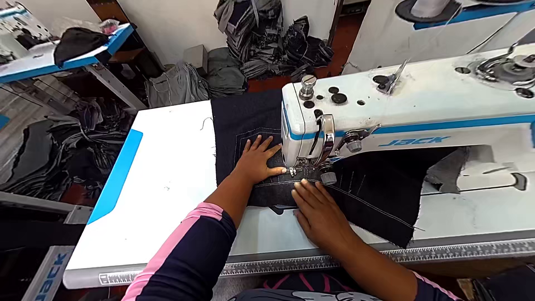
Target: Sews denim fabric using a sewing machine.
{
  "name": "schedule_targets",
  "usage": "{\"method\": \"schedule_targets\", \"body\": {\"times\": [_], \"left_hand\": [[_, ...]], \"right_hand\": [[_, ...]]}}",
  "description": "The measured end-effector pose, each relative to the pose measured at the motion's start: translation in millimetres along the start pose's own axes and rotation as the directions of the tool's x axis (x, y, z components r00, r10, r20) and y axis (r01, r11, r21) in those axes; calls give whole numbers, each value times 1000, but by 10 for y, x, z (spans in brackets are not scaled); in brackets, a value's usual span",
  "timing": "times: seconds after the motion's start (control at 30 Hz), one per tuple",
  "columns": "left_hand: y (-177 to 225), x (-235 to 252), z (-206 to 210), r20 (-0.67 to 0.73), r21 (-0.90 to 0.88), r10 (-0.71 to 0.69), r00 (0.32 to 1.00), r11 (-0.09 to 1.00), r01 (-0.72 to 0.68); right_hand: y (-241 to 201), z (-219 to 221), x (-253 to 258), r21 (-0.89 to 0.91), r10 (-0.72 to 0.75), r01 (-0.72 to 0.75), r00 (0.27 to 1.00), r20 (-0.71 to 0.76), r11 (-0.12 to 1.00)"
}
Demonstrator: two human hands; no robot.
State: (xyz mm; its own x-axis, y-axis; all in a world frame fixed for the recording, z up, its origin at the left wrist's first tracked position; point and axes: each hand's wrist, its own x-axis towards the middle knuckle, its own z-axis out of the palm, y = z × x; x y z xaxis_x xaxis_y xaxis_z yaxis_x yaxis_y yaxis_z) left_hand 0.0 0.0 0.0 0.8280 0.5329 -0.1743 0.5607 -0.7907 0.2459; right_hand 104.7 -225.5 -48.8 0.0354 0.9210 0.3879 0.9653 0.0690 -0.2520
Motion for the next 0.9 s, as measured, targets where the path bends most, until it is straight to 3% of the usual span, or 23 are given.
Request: {"method": "schedule_targets", "body": {"times": [0.07, 0.17, 0.23, 0.3, 0.37, 0.43, 0.47, 0.5, 0.57, 0.63, 0.73, 0.77, 0.83, 0.87, 0.9], "left_hand": [[68, -65, 23, -18, -26, -71, 997, 997, 71], [378, -302, 96, -64, -55, -284, 957, 958, 281], [767, -509, -19, 108, 3, -442, 890, 896, 445], [1031, -608, -281, 288, 134, -490, 823, 871, 472], [957, -640, -414, 282, 170, -383, 879, 922, 347], [516, -612, -242, 188, 173, -64, 980, 984, 31], [276, -627, -87, 156, 142, 91, 983, 983, -114], [114, -687, 48, 141, 99, 159, 977, 980, -173], [161, -907, 184, 102, 44, 72, 992, 996, -77], [516, -1118, 135, 133, 94, -77, 988, 993, 65], [777, -1190, 149, 140, 151, 4, 990, 988, -25], [767, -1170, 208, 102, 132, 71, 992, 988, -84], [694, -1089, 358, 18, 45, 150, 989, 988, -151], [680, -1048, 408, 4, -13, 148, 989, 989, -148], [693, -1024, 423, 17, -62, 123, 992, 991, -122]], "right_hand": [[-158, -26, -91, 93, -89, 93, 995, -46, 991], [-355, -146, -215, 174, -313, 336, 939, -143, 926], [-436, -225, -275, 245, -428, 463, 885, -184, 851], [-488, -255, -302, 297, -466, 489, 872, -151, 820], [-560, -265, -348, 319, -428, 403, 904, 10, 858], [-598, -260, -378, 238, -349, 304, 920, 179, 923], [-575, -242, -406, 180, -320, 288, 930, 182, 940], [-515, -232, -442, 127, -308, 292, 943, 125, 948], [-236, -285, -509, 56, -291, 290, 957, 13, 955], [250, -410, -538, 109, -243, 242, 970, -7, 964], [875, -756, -429, 111, -78, 64, 989, 123, 992], [928, -884, -338, 47, 23, -35, 972, 235, 998], [747, -1116, -32, -130, 299, -271, 817, 493, 954], [582, -1141, 85, -158, 359, -326, 779, 514, 932], [405, -1083, 148, -111, 362, -355, 793, 490, 928]]}}
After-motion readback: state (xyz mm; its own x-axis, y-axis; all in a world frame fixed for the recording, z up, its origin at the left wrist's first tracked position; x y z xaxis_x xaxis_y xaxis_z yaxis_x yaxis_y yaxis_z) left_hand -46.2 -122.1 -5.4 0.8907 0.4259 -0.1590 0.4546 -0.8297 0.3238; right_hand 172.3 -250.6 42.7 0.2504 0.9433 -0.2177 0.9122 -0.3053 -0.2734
